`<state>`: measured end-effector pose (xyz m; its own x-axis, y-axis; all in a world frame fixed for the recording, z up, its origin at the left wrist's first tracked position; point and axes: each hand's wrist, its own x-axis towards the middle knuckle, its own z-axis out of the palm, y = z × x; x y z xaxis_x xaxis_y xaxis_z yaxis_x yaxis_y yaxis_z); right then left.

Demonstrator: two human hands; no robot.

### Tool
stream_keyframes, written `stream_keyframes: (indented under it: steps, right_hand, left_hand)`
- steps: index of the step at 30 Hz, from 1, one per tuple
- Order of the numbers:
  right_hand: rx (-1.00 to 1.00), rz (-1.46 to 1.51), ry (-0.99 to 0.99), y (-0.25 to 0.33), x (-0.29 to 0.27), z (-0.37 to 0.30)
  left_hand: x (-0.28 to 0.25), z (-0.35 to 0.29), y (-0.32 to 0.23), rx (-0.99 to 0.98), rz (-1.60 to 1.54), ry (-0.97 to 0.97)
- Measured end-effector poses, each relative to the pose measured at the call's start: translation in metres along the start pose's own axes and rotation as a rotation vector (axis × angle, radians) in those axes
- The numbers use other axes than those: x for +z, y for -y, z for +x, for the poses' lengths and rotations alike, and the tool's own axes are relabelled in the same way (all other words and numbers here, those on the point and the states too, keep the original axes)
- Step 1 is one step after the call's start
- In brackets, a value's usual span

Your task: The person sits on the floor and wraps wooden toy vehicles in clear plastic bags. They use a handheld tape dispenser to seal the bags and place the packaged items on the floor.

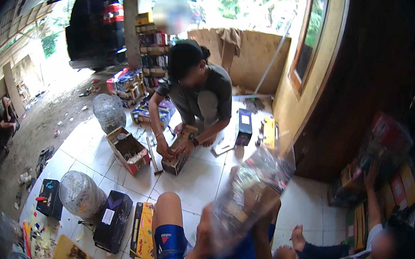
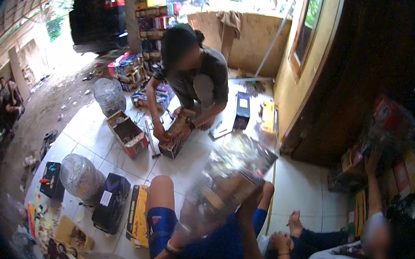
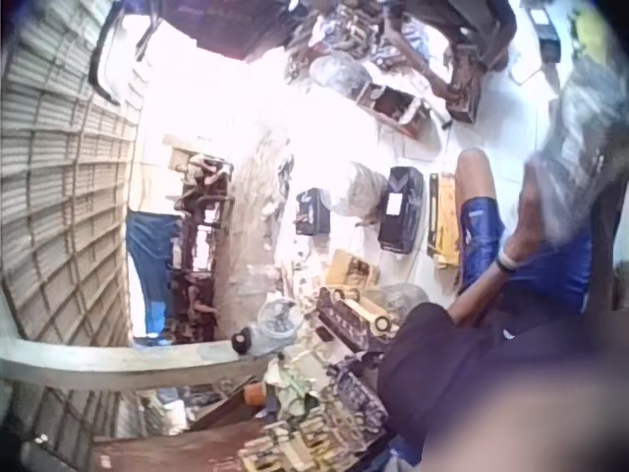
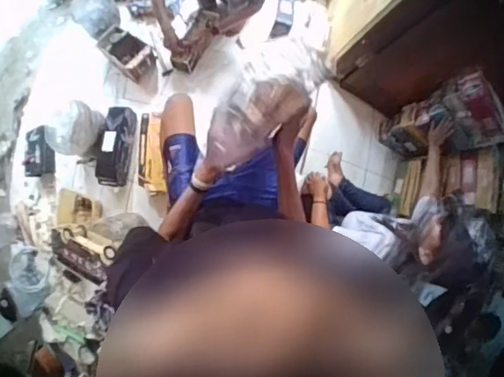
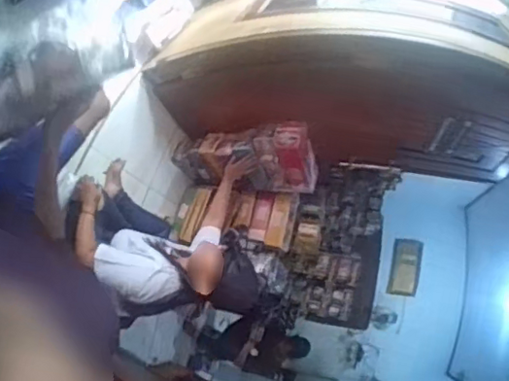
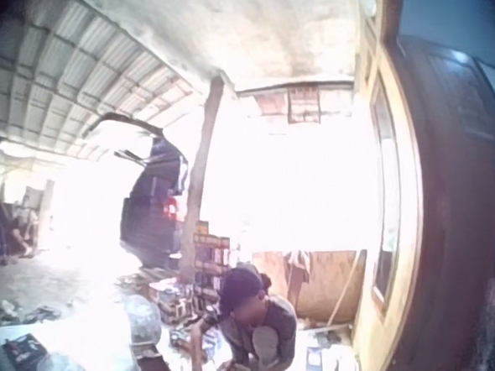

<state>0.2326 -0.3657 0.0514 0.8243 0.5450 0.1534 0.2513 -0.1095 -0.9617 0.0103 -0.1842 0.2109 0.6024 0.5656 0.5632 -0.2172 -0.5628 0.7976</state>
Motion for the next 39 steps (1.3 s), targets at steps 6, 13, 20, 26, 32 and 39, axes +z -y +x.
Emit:
stream_keyframes:
  steps: [6, 13, 20, 26, 32, 39]
  right_hand:
    - [0.593, 1.012, 0.126, -0.219, -0.123, -0.067]
    - [0.586, 1.378, 0.337, -0.200, -0.148, -0.081]
    - [-0.496, 0.043, -0.098, 0.142, 0.119, 0.017]
    - [-0.345, 0.346, 0.252, 0.210, 0.102, -0.012]
    - [-0.509, 0.447, 0.504, 0.242, 0.072, -0.016]
    - [-0.946, -0.150, 0.311, 0.284, 0.067, -0.038]
  left_hand:
    - [-0.021, -0.028, -0.021, -0.178, -0.431, 0.279]
    - [-0.035, -0.017, -0.015, -0.118, -0.381, 0.198]
    - [-0.055, -0.032, -0.023, -0.266, -0.428, 0.059]
    - [-0.082, 0.015, -0.043, 0.188, -0.096, -0.060]
    - [-0.122, 0.056, -0.084, 0.422, 0.377, 0.612]
    - [-0.107, 0.074, -0.123, 0.585, 0.133, 0.532]
